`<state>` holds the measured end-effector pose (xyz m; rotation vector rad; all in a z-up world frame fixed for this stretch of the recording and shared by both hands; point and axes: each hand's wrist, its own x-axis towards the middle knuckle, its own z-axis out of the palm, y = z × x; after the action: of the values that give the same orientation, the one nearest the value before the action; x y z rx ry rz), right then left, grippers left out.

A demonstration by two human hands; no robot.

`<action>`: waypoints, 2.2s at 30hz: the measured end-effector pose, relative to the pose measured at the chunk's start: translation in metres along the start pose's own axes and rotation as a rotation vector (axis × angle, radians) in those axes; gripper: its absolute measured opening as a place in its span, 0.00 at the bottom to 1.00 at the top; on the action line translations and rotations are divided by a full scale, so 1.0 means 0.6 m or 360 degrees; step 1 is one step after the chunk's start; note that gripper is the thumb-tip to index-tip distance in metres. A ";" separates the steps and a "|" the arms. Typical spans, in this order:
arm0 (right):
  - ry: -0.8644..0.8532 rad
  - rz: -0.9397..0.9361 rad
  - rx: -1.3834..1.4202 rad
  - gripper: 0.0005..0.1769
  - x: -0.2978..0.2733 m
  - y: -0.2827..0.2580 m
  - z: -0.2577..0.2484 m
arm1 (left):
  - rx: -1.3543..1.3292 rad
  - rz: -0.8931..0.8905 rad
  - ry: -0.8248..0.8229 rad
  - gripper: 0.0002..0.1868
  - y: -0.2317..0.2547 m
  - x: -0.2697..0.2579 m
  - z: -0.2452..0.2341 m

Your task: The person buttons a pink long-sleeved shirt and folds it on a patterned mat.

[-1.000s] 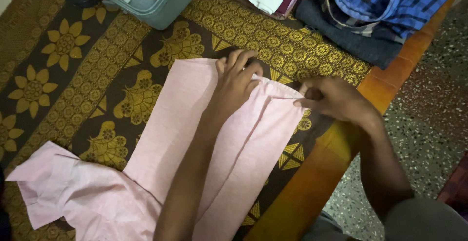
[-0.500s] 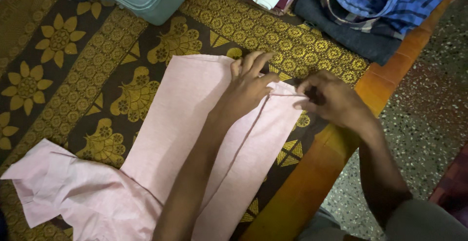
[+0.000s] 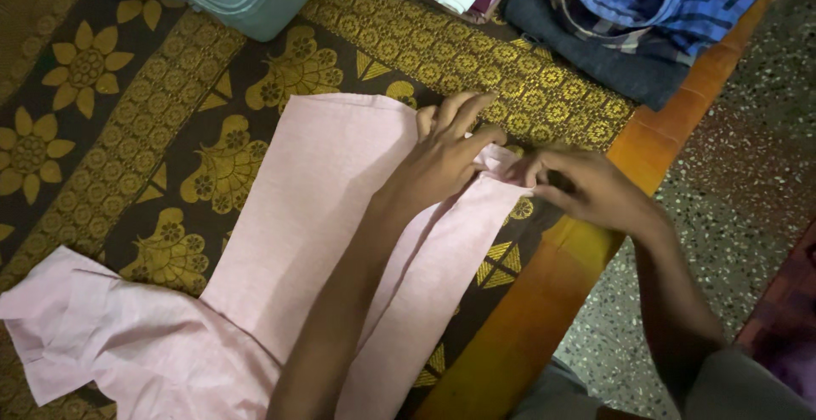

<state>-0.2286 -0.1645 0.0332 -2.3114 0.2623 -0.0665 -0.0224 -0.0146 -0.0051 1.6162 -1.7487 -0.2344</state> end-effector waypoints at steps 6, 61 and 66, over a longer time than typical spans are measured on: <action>-0.0172 0.0105 -0.0058 0.17 0.010 -0.008 -0.006 | 0.0037 -0.0005 -0.0036 0.08 -0.004 0.010 0.018; 0.0355 -0.0073 -0.0268 0.12 0.014 -0.038 0.044 | 0.0455 -0.0567 0.0315 0.11 0.146 -0.190 -0.051; -0.0155 -0.0261 -0.0140 0.09 0.018 -0.111 0.116 | 0.0721 -0.0865 0.0255 0.09 0.269 -0.311 -0.052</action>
<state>-0.1978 -0.0723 0.0335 -2.4118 0.0261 -0.0253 -0.1416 0.1992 0.0399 2.3547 -1.2656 0.0481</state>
